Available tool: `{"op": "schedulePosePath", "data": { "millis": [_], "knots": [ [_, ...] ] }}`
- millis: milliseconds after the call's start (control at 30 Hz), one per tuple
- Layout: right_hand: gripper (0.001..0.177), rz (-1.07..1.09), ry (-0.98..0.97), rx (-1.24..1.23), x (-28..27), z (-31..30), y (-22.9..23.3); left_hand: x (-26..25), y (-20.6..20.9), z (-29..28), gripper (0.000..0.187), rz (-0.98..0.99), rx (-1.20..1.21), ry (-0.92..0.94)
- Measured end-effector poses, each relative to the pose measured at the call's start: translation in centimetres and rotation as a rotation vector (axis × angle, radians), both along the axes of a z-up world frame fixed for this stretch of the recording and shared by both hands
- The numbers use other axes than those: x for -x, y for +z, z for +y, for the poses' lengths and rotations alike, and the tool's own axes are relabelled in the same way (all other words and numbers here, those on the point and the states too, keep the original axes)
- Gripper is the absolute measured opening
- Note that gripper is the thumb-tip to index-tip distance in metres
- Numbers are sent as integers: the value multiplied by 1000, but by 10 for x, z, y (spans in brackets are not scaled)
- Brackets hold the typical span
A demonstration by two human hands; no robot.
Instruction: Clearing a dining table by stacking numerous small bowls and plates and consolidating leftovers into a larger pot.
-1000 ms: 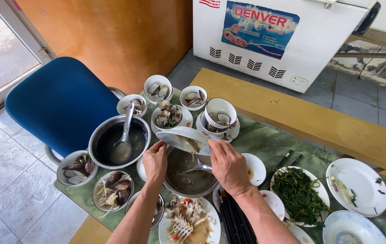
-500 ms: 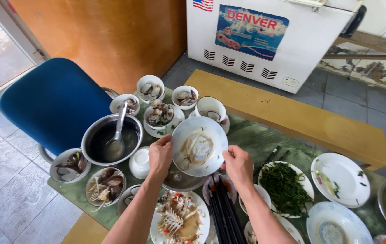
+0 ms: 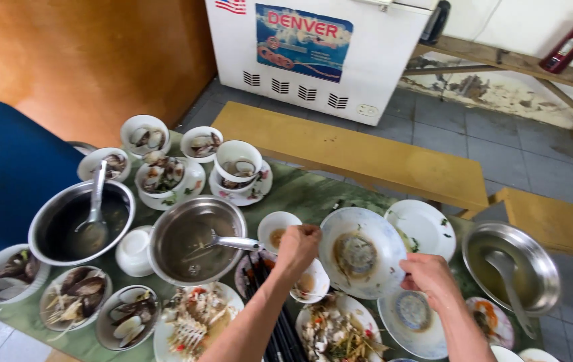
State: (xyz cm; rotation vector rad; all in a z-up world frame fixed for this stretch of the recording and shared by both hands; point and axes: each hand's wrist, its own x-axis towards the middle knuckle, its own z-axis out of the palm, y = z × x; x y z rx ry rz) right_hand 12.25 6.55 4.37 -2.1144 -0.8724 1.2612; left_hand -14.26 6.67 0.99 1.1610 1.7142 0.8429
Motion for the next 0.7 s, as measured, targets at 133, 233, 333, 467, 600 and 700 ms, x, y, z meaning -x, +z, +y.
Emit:
{"op": "schedulePosePath", "data": {
  "millis": [133, 233, 333, 467, 600, 700],
  "knots": [
    [32, -243, 64, 42, -60, -15, -2, -67, 3, -20, 22, -37, 101, -101],
    [19, -550, 231, 141, -93, -25, -7, -105, -21, -26, 18, -70, 148, -156],
    [20, -555, 214, 255, -117, -23, -27, -131, -48, -29, 22, -52, 172, -206],
    [21, -607, 266, 291, -131, -27, -39, -153, -56, -37, 17, -136, 323, -156],
    [23, -635, 289, 326, -133, -29, -42, -166, -74, -37, 21, -121, 374, -203],
    [24, -700, 364, 332, -139, -28, -49, -179, -107, -31, 21, 49, 370, -209]
  ]
}}
